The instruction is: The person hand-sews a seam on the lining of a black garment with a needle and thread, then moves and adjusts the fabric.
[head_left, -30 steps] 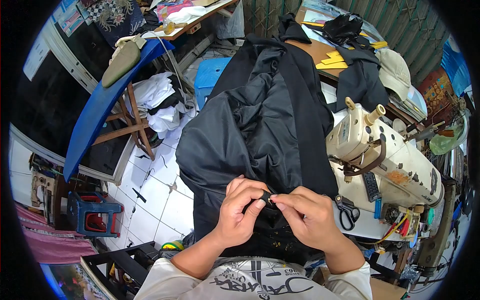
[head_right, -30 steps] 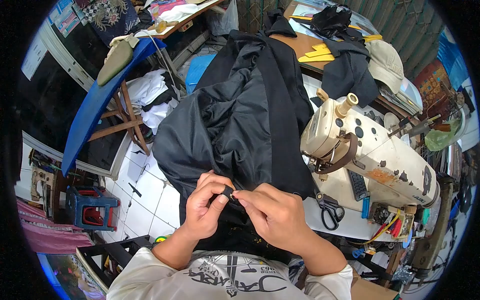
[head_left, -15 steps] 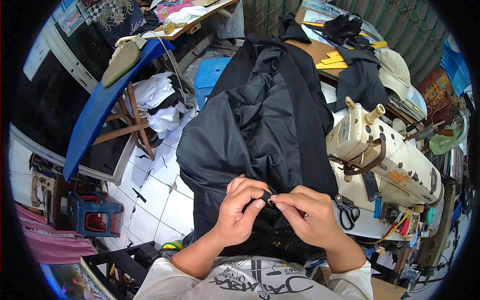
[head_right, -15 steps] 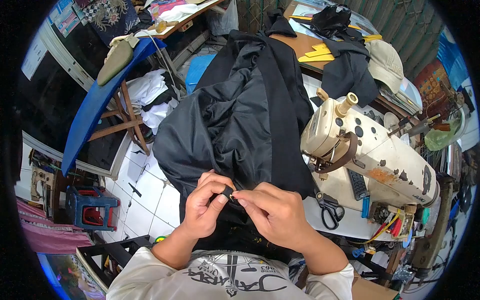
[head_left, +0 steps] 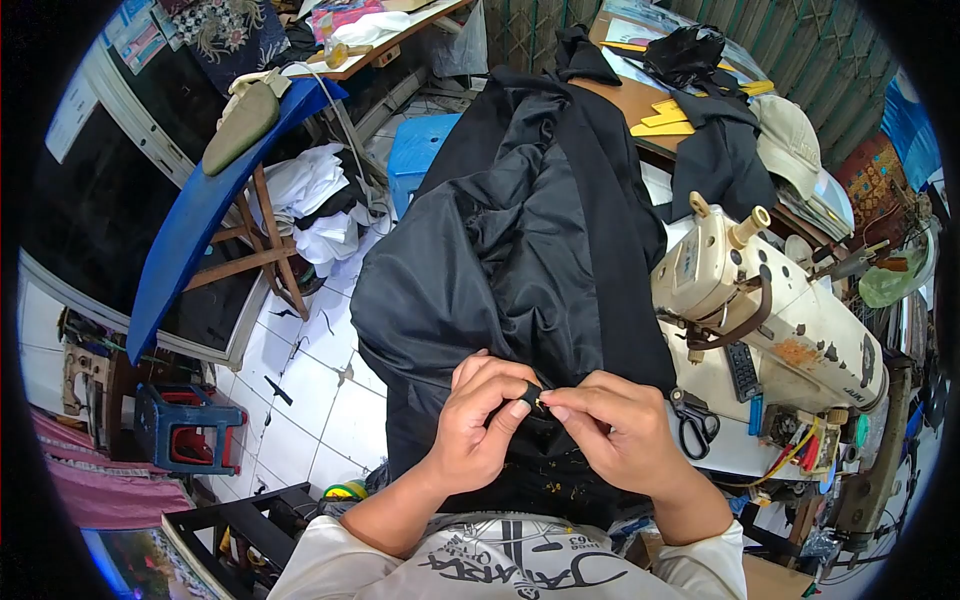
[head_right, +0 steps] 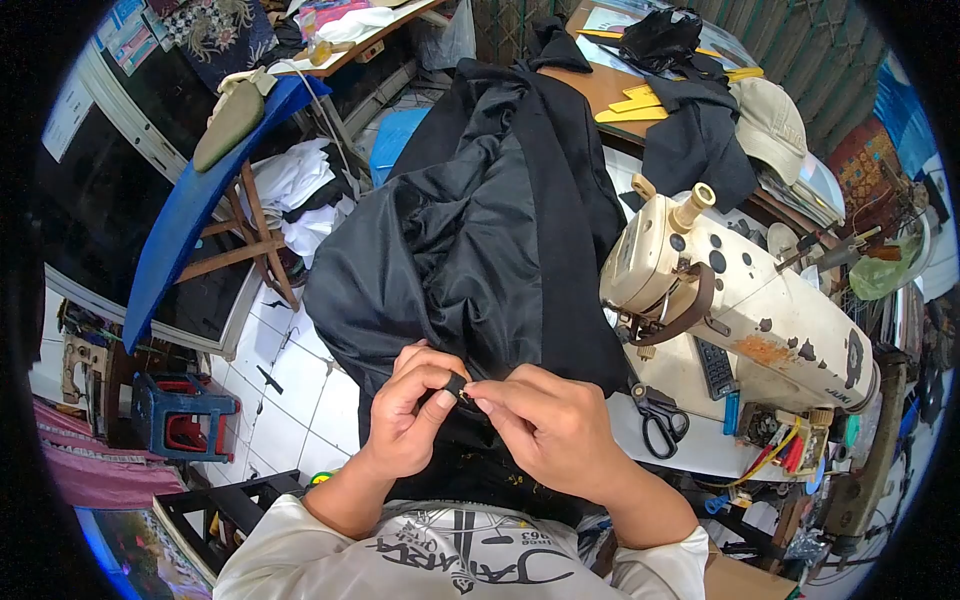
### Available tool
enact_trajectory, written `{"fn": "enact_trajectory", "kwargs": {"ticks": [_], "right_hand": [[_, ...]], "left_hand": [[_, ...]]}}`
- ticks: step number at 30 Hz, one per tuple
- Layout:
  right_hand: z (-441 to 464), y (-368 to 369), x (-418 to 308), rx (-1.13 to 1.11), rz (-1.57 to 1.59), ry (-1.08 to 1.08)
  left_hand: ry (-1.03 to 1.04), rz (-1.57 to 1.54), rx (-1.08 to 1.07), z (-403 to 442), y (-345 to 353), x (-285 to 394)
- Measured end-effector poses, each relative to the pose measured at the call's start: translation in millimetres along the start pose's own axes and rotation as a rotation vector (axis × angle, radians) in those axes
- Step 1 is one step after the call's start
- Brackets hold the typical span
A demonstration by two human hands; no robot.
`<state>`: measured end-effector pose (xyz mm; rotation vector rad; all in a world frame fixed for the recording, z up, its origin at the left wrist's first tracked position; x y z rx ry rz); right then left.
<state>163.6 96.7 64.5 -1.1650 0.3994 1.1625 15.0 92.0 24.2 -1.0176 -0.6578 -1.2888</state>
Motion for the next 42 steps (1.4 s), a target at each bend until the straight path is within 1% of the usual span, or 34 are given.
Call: {"fn": "enact_trajectory", "kwargs": {"ticks": [8,11,13,22,29,31,35,37,38,39,40,41,42], "right_hand": [[-1.7,2.5,4.9,0.015,0.048,0.011],[-1.7,3.4,5.4,0.026,0.065,-0.013],[-2.1,3.9,5.8,0.045,0.099,-0.034],[-2.6,5.8,7.6,0.056,0.13,-0.054],[-4.9,7.5,11.5,0.075,0.178,-0.071],[-5.9,8.1,14.3,0.088,0.194,-0.063],[-6.4,6.5,18.3,0.089,0.196,-0.091],[-7.7,5.3,15.0,0.056,0.189,-0.191],[-9.7,5.1,8.7,0.031,0.279,-0.269],[-12.3,4.9,1.7,0.006,0.37,-0.347],[-16.9,8.0,-12.9,-0.094,0.36,-0.401],[-18.0,9.3,-24.0,-0.134,0.274,-0.408],[-17.6,7.1,-17.1,-0.093,0.258,-0.392]], "left_hand": [[-0.004,-0.013,-0.008,-0.7,0.4,-1.1],[-0.02,-0.07,-0.026,-1.1,1.5,-4.7],[-0.076,-0.17,-0.044,-1.8,3.4,-8.9],[-0.084,-0.208,-0.052,-3.0,4.2,-10.8],[-0.054,-0.18,-0.052,-2.6,5.2,-8.2],[0.002,-0.104,-0.038,-2.1,5.2,-3.7],[0.028,-0.061,-0.039,-1.3,6.8,0.0],[0.053,-0.008,-0.062,-0.8,8.4,4.3],[0.055,-0.007,-0.063,-0.4,10.4,2.8],[-0.026,-0.003,-0.001,0.3,9.2,-7.7],[-0.109,0.002,0.065,-1.1,6.9,-19.5],[-0.185,-0.045,0.087,-0.9,5.2,-32.4],[-0.148,-0.022,0.067,-1.6,4.3,-28.0]]}}
Point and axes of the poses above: each hand's wrist, its own z-axis towards the middle knuckle, its own y-axis out of the palm, x = y × z, the point moved 8 cm from there along z, towards the middle knuckle, and after that the axes turned 5 degrees about x, right-handed, at the moved point
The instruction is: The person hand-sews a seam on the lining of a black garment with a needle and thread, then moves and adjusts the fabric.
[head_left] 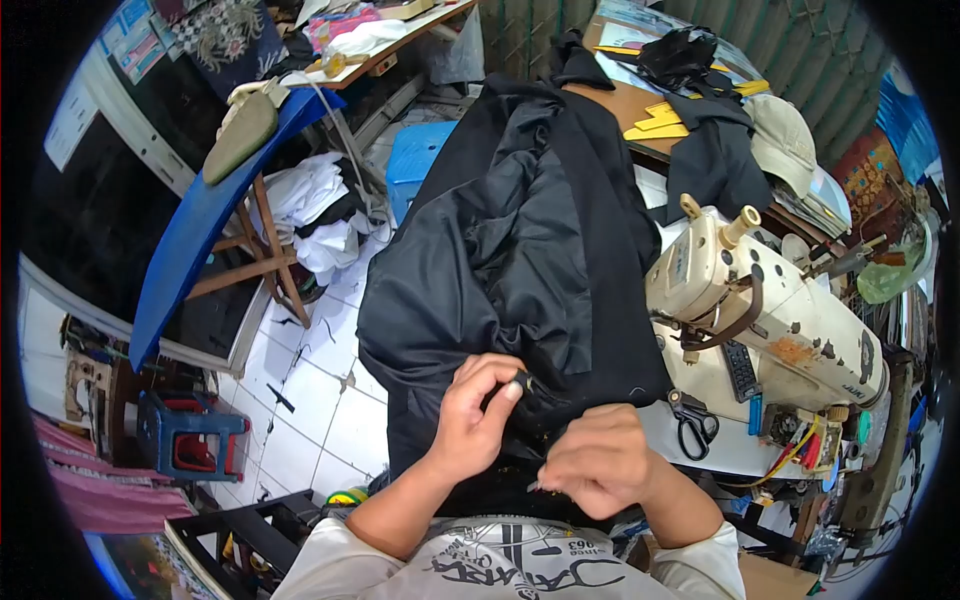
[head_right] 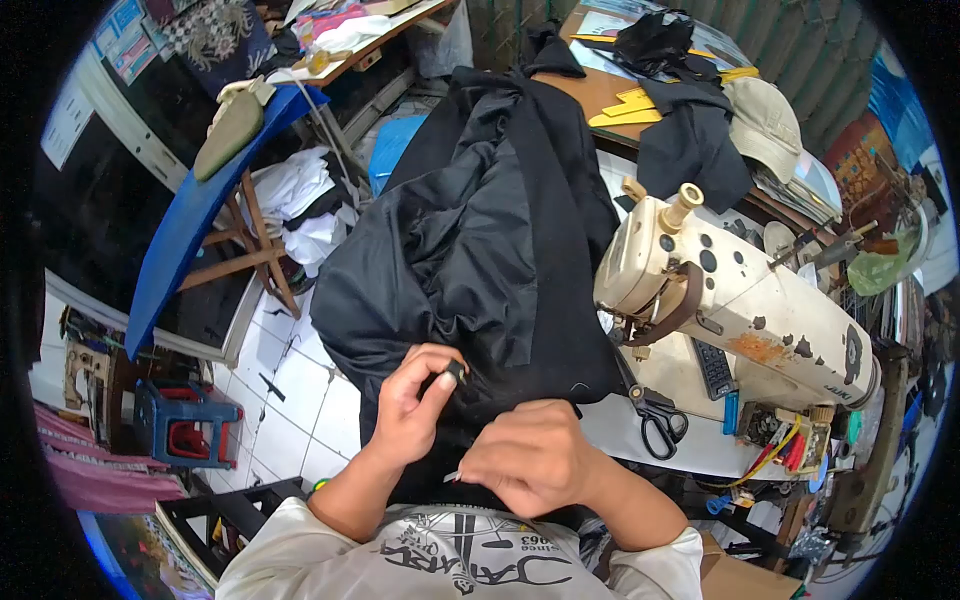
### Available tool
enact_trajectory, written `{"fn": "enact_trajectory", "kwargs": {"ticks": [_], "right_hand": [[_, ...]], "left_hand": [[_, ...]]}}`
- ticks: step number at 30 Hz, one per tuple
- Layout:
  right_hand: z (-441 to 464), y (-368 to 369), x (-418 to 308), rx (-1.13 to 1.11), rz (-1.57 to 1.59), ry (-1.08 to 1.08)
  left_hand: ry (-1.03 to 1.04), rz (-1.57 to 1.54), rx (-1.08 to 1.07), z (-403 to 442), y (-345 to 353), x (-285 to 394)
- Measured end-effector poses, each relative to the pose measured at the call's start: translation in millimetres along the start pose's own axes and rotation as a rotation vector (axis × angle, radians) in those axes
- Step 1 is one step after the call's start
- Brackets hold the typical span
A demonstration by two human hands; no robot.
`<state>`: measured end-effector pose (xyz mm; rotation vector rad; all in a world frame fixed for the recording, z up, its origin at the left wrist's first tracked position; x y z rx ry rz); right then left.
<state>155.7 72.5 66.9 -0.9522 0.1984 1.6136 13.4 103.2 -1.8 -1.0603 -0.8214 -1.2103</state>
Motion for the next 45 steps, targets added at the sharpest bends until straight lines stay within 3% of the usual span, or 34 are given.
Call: {"fn": "enact_trajectory", "kwargs": {"ticks": [5,7,25,45], "right_hand": [[-6.9,-11.5,14.4,0.189,-0.063,0.138],[-8.7,-16.0,21.3,0.232,-0.17,0.331],[-9.4,-13.8,21.9,0.201,-0.239,0.409],[-6.7,-13.8,25.5,0.183,-0.263,0.362]], "left_hand": [[0.102,-0.008,-0.042,-3.6,2.0,15.7],[0.081,-0.033,-0.033,-3.5,2.1,15.2],[0.167,0.046,-0.034,-5.1,1.7,26.3],[0.121,0.014,-0.073,-5.3,3.6,24.5]]}}
Point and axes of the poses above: each hand's wrist, its own z-axis towards the middle knuckle, its own y-axis out of the palm, x = y × z, the point moved 8 cm from there along z, towards the middle knuckle, and after that the axes turned 5 degrees about x, right-handed, at the moved point
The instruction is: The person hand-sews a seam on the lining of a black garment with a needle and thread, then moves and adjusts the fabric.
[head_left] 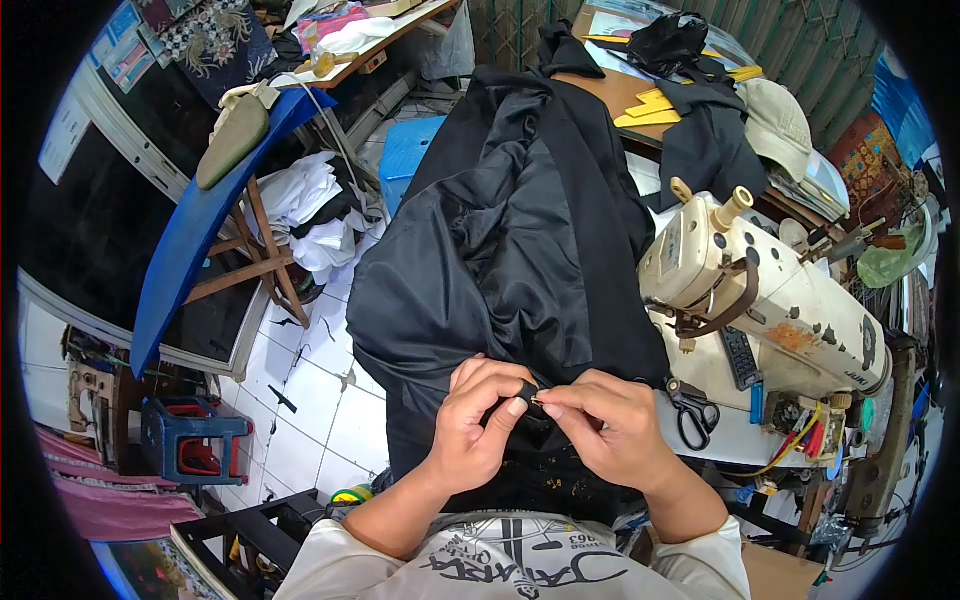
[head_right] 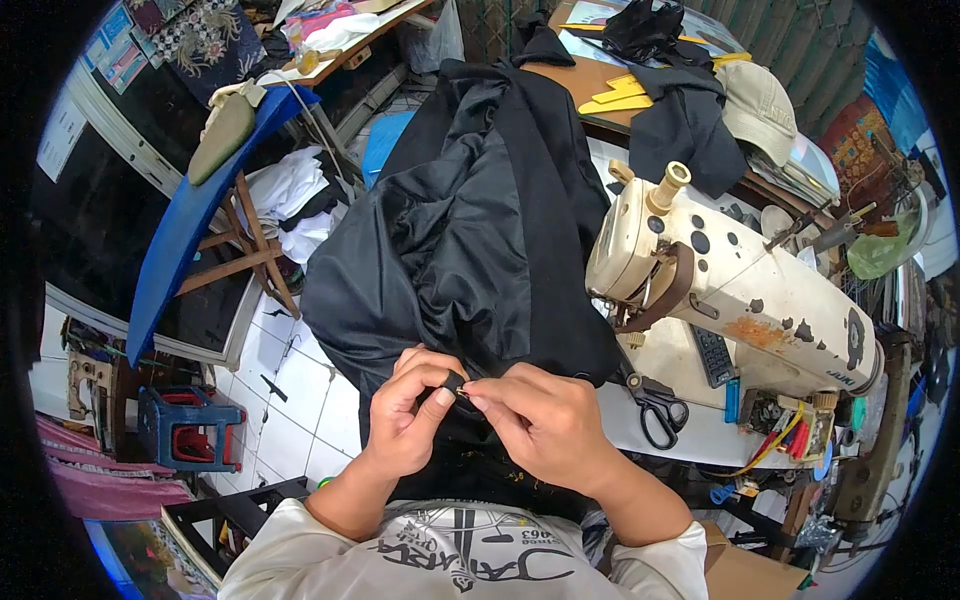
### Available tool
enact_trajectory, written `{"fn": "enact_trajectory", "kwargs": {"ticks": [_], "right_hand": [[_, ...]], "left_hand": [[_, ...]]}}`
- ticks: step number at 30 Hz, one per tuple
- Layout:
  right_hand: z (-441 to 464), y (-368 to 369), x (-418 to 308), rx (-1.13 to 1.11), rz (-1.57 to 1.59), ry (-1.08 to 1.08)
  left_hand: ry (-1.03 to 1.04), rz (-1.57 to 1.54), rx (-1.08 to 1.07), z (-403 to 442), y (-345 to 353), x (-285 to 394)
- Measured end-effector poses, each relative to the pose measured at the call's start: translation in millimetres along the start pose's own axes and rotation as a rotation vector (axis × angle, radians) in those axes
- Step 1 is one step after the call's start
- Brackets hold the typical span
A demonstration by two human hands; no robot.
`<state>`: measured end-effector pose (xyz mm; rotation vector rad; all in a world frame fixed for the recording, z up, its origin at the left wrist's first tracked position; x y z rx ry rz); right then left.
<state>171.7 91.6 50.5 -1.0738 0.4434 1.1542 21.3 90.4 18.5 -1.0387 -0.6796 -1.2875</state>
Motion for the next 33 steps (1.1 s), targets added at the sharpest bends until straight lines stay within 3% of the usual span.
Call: {"fn": "enact_trajectory", "kwargs": {"ticks": [17,33], "right_hand": [[-1.0,5.5,-0.2,0.058,0.087,-0.102],[-4.5,0.9,0.5,0.005,0.086,0.009]], "left_hand": [[-0.139,-0.213,-0.086,-5.0,8.4,-13.8],[-0.183,-0.304,0.013,-10.7,4.2,-18.4]]}}
Point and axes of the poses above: each hand's wrist, its own z-axis towards the middle knuckle, its own y-axis out of the palm, x = y × z, the point moved 8 cm from there along z, towards the middle knuckle, and after that the axes turned 5 degrees about x, right-handed, at the moved point
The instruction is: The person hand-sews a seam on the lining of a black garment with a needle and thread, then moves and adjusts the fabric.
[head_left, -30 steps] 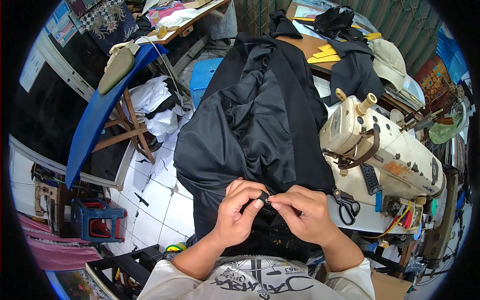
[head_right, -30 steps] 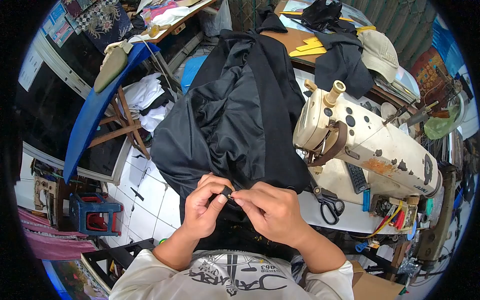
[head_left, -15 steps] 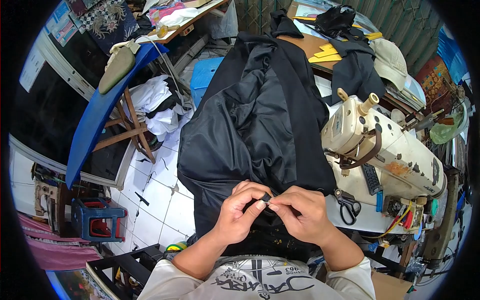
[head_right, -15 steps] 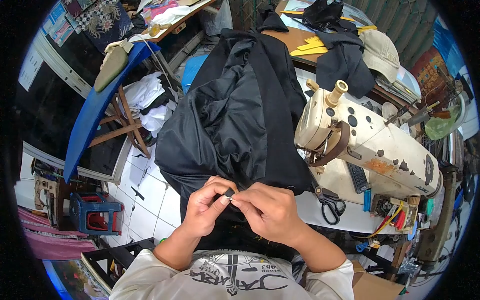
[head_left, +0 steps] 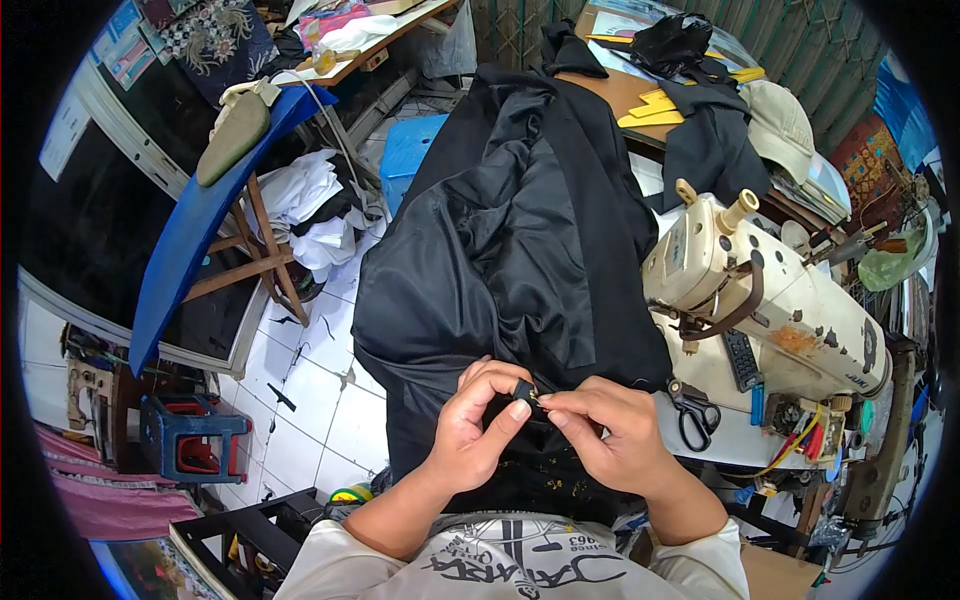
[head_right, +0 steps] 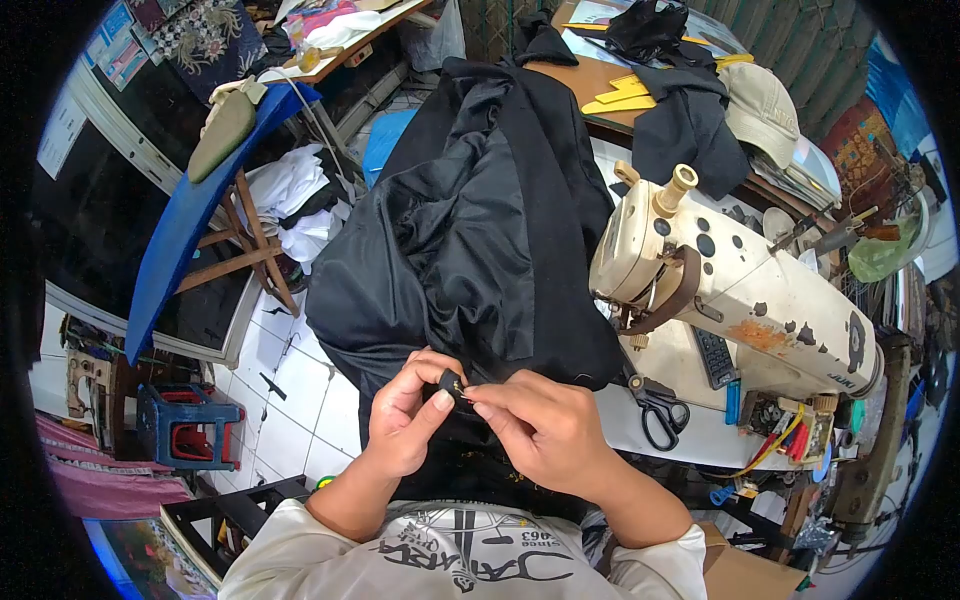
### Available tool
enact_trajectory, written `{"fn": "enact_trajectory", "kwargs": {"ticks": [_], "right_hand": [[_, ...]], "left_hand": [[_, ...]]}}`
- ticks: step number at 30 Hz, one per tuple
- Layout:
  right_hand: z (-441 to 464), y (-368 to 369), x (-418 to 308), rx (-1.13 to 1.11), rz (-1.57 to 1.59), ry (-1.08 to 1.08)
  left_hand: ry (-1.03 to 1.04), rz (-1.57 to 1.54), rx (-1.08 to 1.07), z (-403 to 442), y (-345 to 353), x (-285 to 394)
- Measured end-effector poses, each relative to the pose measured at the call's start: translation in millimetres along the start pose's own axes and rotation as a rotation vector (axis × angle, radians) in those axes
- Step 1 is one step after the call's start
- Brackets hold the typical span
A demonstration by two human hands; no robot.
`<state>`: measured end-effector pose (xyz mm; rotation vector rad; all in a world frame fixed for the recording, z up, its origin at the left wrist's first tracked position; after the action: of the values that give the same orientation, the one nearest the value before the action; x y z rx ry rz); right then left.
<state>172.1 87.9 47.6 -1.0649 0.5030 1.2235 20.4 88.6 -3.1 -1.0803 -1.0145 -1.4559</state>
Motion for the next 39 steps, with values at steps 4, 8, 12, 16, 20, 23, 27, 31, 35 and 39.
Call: {"fn": "enact_trajectory", "kwargs": {"ticks": [4,8,12,16,20,23,27,31,35,39], "right_hand": [[-0.9,2.0,0.9,-0.013,0.014,0.011],[-3.0,9.9,-2.0,-0.056,-0.067,-0.04],[-6.8,18.7,-12.6,-0.117,-0.147,-0.169],[-9.7,20.6,-13.6,-0.174,-0.218,-0.179],[-6.8,4.3,-12.7,-0.056,-0.074,-0.13],[-1.0,-7.2,-10.9,0.014,-0.027,-0.037],[1.2,-4.8,-8.5,0.01,-0.035,0.012],[1.4,-3.2,-6.6,-0.004,-0.025,0.03],[0.7,-2.4,-4.4,0.002,-0.015,0.016],[1.2,-2.0,-4.4,-0.021,-0.032,0.025]], "left_hand": [[0.005,-0.025,0.153,-0.9,-6.0,-0.7],[0.068,-0.051,0.213,2.4,-4.0,8.0],[-0.023,-0.25,0.263,0.0,-1.4,2.7],[-0.01,-0.23,0.243,-0.4,1.1,3.3],[0.05,-0.125,0.214,-1.4,-1.8,4.1],[0.046,-0.048,0.174,-1.8,-2.5,3.4],[0.088,0.083,0.151,-2.6,-0.9,9.3],[0.199,0.217,0.089,-2.6,2.5,15.0],[0.263,0.292,0.078,-1.1,4.2,20.9],[0.293,0.31,0.084,-0.2,3.4,22.7]]}}
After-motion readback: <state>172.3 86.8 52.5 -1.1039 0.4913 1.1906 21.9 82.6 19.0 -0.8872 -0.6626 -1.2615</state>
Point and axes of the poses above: each hand's wrist, its own z-axis towards the middle knuckle, its own y-axis out of the palm, x = y × z, the point moved 8 cm from there along z, towards the middle knuckle, and after that the axes turned 5 degrees about x, right-handed, at the moved point
